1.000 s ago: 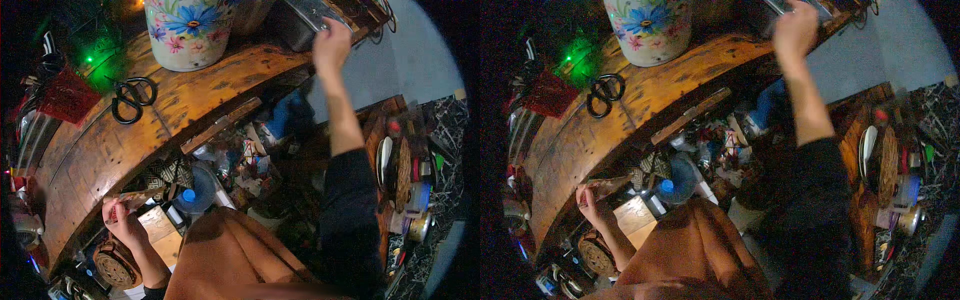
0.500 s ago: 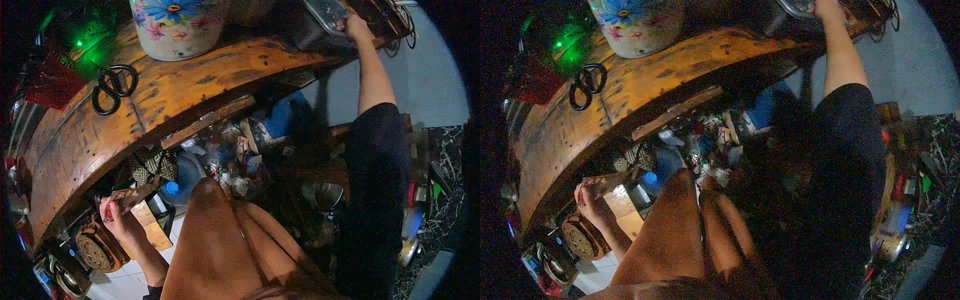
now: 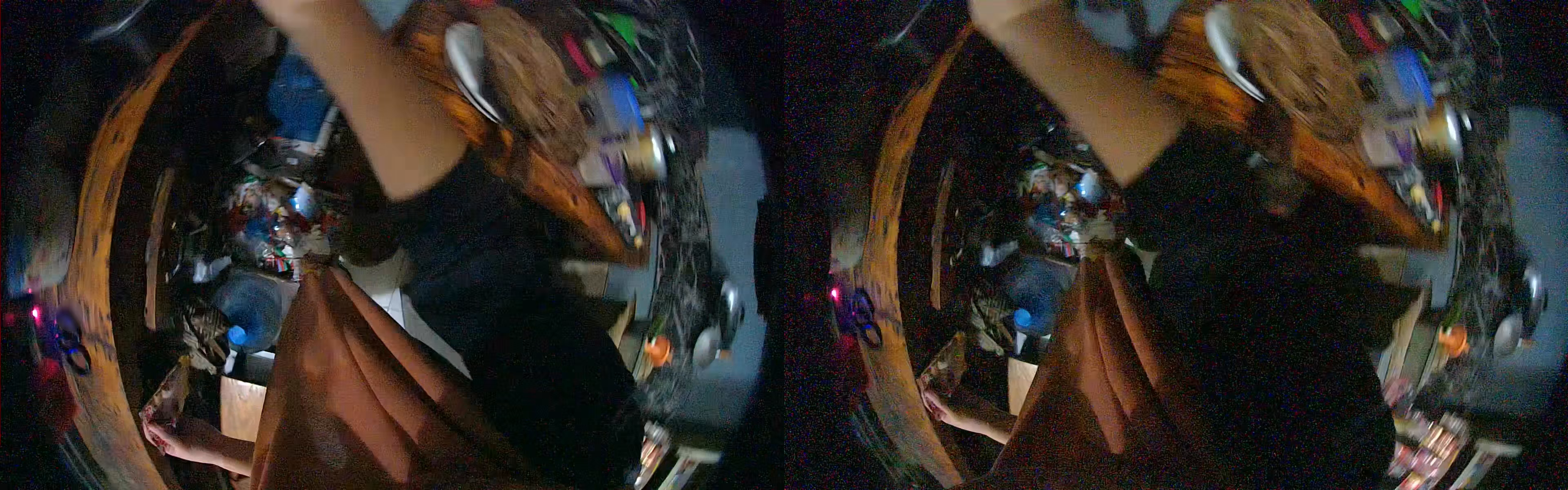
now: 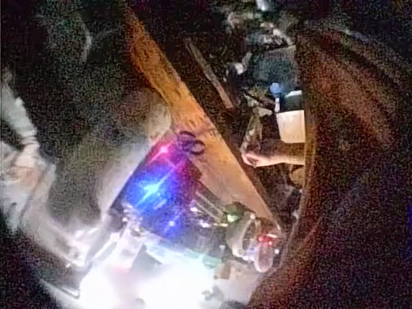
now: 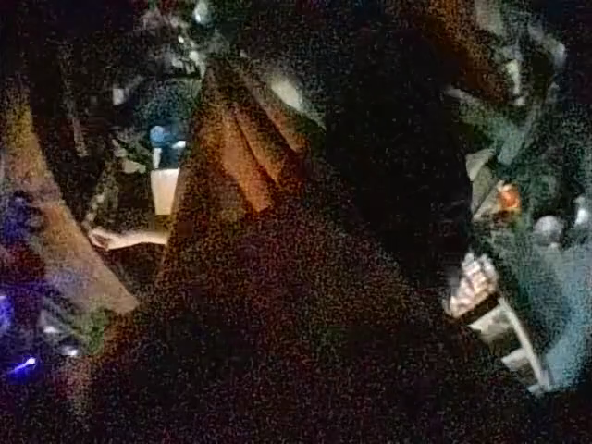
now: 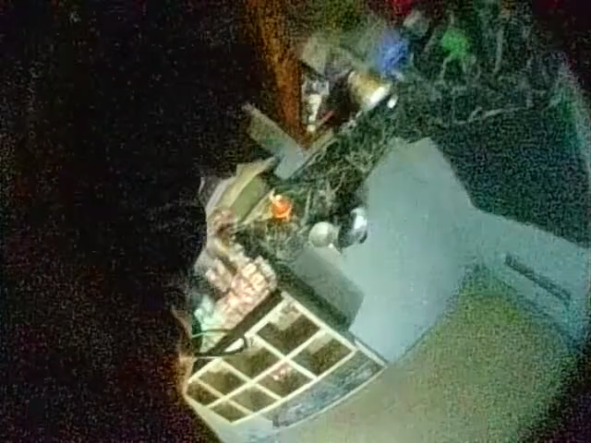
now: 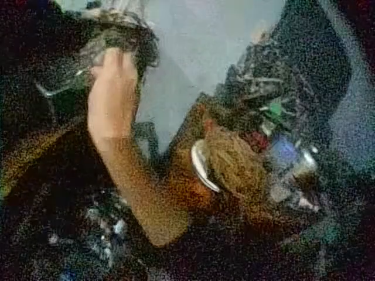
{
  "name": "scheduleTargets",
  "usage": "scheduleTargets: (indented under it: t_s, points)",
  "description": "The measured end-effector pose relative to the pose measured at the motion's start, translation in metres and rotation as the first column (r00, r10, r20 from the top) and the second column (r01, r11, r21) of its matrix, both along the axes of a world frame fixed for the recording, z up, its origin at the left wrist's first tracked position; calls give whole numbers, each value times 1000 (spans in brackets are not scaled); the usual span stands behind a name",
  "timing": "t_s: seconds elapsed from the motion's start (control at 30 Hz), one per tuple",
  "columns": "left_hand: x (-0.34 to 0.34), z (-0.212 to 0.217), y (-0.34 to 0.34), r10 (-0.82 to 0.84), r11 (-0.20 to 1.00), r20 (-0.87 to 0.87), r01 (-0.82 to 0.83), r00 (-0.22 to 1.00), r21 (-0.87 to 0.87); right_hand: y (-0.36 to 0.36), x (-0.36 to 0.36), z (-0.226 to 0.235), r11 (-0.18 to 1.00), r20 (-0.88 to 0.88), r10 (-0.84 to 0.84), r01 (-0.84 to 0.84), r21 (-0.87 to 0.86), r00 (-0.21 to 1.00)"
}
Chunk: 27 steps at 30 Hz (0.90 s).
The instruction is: The recorder prepares an iced coffee drink from a sachet.
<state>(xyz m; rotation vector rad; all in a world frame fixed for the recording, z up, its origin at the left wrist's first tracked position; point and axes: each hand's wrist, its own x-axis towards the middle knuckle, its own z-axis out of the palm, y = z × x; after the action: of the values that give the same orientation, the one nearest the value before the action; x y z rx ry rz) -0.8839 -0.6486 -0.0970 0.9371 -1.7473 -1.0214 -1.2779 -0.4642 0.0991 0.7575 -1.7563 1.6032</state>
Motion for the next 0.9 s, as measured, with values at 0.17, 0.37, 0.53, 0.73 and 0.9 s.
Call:
scheduleTargets:
  t_s: [0.17, 0.37, 0.53, 0.73, 0.9]
  points:
    - [-49, 27, 55, -222, 898, -154, 264, 963, 353, 136, 120, -33, 769, -269, -215, 332, 547, 939]
    - [-99, 42, 131, -610, 621, -288, 671, 738, 406, 314, 244, -33, 542, 93, -437, 180, 821, 894]
    - [-130, 46, 204, -893, 289, -237, 890, 384, 353, 410, 236, -13, 301, -99, -716, 433, 849, 691]
    - [-157, 91, 337, -906, -84, -391, 838, 161, 539, 481, 174, -34, 371, -108, -732, 526, 765, 673]
    - [-198, 136, 425, -907, -220, -418, 802, 41, 555, 524, 152, -65, 476, 19, -697, 443, 760, 717]
